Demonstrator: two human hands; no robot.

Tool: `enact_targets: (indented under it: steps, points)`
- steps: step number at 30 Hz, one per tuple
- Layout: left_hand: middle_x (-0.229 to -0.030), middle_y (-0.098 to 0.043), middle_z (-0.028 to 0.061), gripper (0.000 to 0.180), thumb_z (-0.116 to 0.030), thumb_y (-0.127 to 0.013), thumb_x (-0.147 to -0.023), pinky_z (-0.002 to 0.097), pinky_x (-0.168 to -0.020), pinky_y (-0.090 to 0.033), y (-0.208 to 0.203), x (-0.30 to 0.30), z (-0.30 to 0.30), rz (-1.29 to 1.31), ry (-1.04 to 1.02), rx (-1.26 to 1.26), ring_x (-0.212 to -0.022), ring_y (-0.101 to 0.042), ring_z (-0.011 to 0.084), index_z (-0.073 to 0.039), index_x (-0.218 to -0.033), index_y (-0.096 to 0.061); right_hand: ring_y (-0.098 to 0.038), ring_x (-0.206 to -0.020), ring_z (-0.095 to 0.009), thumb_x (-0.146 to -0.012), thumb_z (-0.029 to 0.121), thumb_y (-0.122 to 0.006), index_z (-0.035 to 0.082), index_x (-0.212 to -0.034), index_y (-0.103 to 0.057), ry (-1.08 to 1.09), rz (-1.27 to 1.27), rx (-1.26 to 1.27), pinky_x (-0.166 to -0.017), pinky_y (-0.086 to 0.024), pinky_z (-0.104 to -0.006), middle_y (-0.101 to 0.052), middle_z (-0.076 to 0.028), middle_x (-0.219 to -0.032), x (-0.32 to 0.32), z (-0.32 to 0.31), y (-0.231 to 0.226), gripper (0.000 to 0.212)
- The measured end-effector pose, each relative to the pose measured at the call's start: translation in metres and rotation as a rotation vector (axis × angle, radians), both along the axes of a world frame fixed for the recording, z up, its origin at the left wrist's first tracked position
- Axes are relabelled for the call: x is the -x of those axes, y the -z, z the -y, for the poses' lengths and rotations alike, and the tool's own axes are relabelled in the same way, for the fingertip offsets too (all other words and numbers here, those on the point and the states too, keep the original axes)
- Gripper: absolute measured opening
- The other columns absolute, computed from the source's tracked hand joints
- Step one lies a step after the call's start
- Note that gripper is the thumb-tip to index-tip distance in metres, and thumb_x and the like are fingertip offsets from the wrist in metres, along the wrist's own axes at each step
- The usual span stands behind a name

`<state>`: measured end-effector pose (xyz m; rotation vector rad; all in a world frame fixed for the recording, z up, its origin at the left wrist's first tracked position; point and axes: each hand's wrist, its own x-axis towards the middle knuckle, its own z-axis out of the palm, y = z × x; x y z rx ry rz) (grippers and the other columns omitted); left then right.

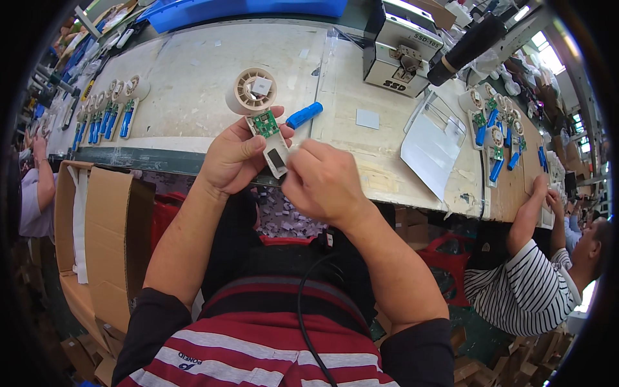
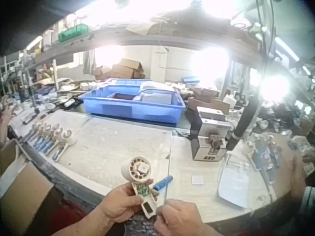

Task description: Assembling small handheld fans by installing batteries and circuit boards into plastic housings at an industrial workbench.

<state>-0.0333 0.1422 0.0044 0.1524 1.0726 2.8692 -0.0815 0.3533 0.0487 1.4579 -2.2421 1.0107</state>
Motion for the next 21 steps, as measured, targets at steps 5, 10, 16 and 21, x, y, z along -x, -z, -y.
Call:
enact_targets:
  steps: [5, 10, 16, 21]
  points:
    - [-0.127, -0.070, 0.0166, 0.056, 0.000, -0.071, -0.096, 0.0439, -0.107, -0.054, -0.004, -0.002, 0.004, 0.036, 0.044, -0.011, -0.121, -0.067, 0.0271, -0.001, -0.149, -0.053, -0.065, -0.071, -0.039, -0.085, 0.011, -0.068, 0.004, -0.082, -0.066, 0.141, 0.151, -0.417, -0.063, -0.053, -0.0497, -0.063, -0.014, -0.079, 0.007, -0.040, -0.008, 0.008]
    - [-0.131, -0.068, 0.0188, 0.068, -0.004, -0.078, -0.090, 0.0459, -0.106, -0.055, -0.005, -0.006, 0.004, 0.068, 0.016, 0.067, -0.116, -0.070, 0.0301, 0.002, -0.151, -0.049, -0.067, -0.095, -0.036, -0.091, 0.008, -0.062, 0.003, -0.093, -0.070, 0.235, 0.104, -0.197, -0.081, -0.055, -0.0475, -0.067, -0.015, -0.101, 0.044, -0.015, -0.016, 0.010]
    - [-0.133, -0.066, 0.0168, 0.066, -0.002, -0.079, -0.089, 0.0460, -0.107, -0.055, -0.003, -0.005, 0.019, 0.052, -0.037, 0.193, -0.117, -0.069, 0.0295, 0.003, -0.149, -0.051, -0.066, -0.110, -0.035, -0.088, 0.000, -0.060, 0.003, -0.103, -0.070, -0.006, 0.038, -0.431, -0.092, -0.055, -0.0453, -0.066, -0.014, -0.110, 0.076, 0.011, -0.014, 0.017]
    - [-0.129, -0.067, 0.0181, 0.066, -0.005, -0.080, -0.090, 0.0459, -0.108, -0.054, -0.005, -0.007, 0.021, 0.026, -0.039, 0.114, -0.119, -0.068, 0.0301, 0.003, -0.148, -0.051, -0.069, -0.103, -0.039, -0.088, 0.000, -0.060, 0.001, -0.102, -0.068, 0.038, 0.088, -0.590, -0.089, -0.057, -0.0462, -0.067, -0.018, -0.108, 0.058, 0.008, -0.021, 0.016]
